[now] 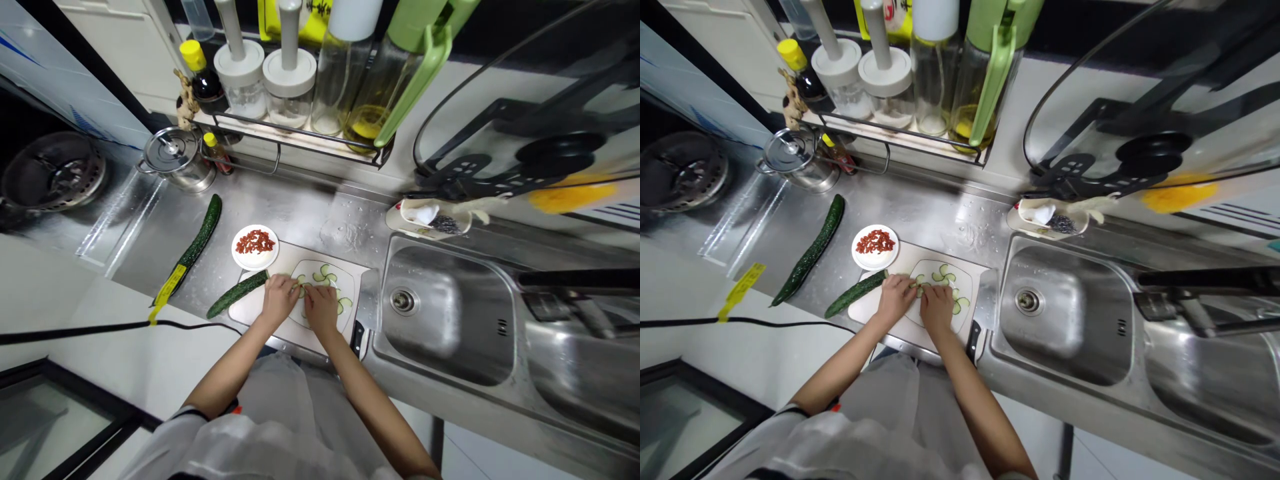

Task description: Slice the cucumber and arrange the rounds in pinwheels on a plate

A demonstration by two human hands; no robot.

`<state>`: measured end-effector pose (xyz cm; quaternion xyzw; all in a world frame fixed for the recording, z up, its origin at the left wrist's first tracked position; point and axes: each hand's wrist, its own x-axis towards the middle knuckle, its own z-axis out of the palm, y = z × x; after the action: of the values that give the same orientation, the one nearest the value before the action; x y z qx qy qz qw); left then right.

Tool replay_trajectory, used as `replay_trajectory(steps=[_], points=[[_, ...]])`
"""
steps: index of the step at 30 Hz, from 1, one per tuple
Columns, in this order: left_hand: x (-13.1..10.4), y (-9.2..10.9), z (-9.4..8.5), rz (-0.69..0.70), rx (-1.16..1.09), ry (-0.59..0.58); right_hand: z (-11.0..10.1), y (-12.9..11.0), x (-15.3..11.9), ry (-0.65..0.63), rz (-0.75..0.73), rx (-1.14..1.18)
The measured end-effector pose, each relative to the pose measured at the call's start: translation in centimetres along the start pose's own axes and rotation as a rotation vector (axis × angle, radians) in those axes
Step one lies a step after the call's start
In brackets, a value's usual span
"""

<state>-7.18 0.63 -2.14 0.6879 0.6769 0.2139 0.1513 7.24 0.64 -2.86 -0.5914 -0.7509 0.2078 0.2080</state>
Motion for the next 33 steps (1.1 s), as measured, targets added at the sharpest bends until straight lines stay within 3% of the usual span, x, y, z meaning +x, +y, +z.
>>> replay_trajectory(steps=[7,13,24,33], points=[[2.8,-3.8,-3.0,-0.280,0.109,0.186,-0.1,0.3,-0.5,0.033,0.015,-0.009],[4.9,-7.0,-4.2,-0.438,0.221,0.196,-0.2,0.3,-0.8,0.025,0.023,-0.009],[7.2,-7.8,-3.3,-0.510,0.233,0.171,-0.7,0.4,-1.0,0.016,0.026,-0.009],[5.7,-8.0,-4.1,-0.490,0.121,0.205,-0.9,0.5,-0.9,0.015,0.001,-0.018]])
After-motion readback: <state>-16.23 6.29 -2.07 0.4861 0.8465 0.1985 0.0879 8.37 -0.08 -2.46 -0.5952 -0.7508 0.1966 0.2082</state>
